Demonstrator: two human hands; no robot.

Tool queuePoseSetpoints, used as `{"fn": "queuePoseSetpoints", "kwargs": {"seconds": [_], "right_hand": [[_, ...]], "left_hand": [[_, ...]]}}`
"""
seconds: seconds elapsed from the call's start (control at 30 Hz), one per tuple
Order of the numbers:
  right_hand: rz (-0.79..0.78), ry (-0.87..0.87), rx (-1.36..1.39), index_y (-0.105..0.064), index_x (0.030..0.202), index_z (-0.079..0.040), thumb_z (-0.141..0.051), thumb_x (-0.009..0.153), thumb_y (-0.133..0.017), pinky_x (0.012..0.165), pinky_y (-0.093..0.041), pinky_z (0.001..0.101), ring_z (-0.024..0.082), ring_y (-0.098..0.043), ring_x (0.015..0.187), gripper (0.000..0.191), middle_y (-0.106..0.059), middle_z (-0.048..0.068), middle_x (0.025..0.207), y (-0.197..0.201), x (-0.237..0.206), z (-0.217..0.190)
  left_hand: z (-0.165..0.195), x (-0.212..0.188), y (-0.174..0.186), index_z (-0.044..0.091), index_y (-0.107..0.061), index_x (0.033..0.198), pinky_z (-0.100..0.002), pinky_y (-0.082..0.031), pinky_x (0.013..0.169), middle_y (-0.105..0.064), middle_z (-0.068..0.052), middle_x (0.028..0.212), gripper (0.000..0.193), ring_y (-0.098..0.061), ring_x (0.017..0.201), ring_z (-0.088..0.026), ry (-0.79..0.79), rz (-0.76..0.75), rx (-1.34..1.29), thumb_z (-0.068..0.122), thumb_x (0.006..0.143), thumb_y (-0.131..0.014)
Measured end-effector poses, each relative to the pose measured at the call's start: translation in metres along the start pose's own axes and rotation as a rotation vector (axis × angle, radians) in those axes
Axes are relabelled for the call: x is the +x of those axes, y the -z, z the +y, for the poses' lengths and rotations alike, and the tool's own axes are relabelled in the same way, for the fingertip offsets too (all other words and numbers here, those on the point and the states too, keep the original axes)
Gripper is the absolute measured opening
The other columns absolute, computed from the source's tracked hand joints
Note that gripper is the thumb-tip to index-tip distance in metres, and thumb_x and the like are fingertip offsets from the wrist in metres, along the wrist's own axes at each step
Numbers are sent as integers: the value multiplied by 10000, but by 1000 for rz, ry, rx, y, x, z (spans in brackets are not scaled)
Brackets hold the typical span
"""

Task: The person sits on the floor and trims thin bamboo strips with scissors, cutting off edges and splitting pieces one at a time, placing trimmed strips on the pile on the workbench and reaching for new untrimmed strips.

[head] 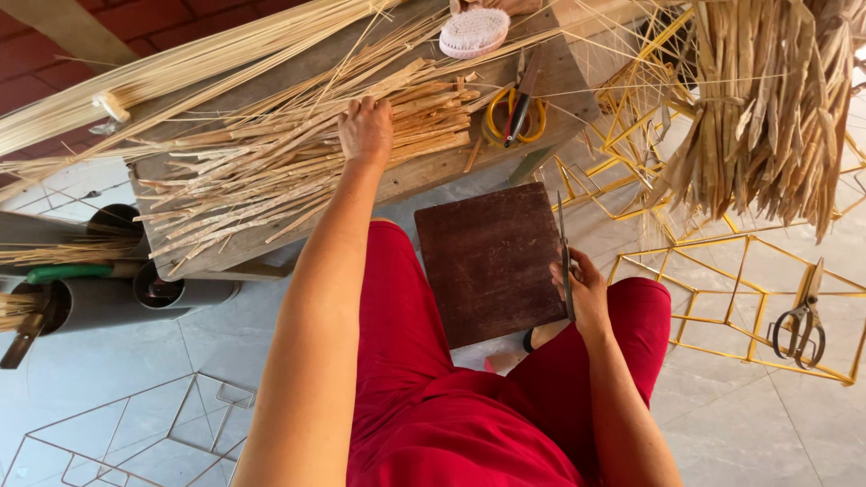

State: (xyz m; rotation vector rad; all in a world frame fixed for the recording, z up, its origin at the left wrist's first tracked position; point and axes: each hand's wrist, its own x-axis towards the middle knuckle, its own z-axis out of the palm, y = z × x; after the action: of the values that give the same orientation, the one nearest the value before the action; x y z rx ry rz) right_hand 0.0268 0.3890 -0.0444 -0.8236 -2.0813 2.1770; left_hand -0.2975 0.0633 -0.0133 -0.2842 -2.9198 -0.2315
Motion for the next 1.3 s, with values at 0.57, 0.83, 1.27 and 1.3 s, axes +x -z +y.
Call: {"fn": "queuePoseSetpoints", "kwargs": {"seconds": [0.57,0.83,1.27,1.3], "right_hand": [[-45,241,297,-534,1447,-22,-68,923,-756,552,-399,212,85,-519,659,571,-582,22,844,-42,-65,-33],[-187,438,587,-474,1444,-69,-68,943,-782,728,-522,256,148,-637,898,589,-671,149,1183,-65,-127,-73],[-20,459,508,-503,1361,-44,51,927,-754,723,-564,279,157,-669,837,511,-686,121,1035,-49,-199,-81],[-4,463,456,-514,1351,-42,64,927,-751,707,-559,276,150,-660,784,498,-686,111,1001,-48,-202,-83]], "left_hand": [[51,-144,192,141,-717,1215,-382,-541,834,-725,-1,960,261,-651,920,-183,-527,332,-615,127,966,-797],[94,-200,245,155,-695,1175,-458,-510,1078,-680,-7,1135,294,-631,1179,-225,-793,466,-543,106,889,-743],[130,-351,233,76,-714,1026,-341,-531,604,-633,-54,880,155,-653,709,-193,-394,-210,-1009,159,915,-783],[128,-352,234,63,-723,1049,-317,-528,574,-655,-52,871,184,-650,666,-158,-329,-303,-1087,152,900,-783]]}}
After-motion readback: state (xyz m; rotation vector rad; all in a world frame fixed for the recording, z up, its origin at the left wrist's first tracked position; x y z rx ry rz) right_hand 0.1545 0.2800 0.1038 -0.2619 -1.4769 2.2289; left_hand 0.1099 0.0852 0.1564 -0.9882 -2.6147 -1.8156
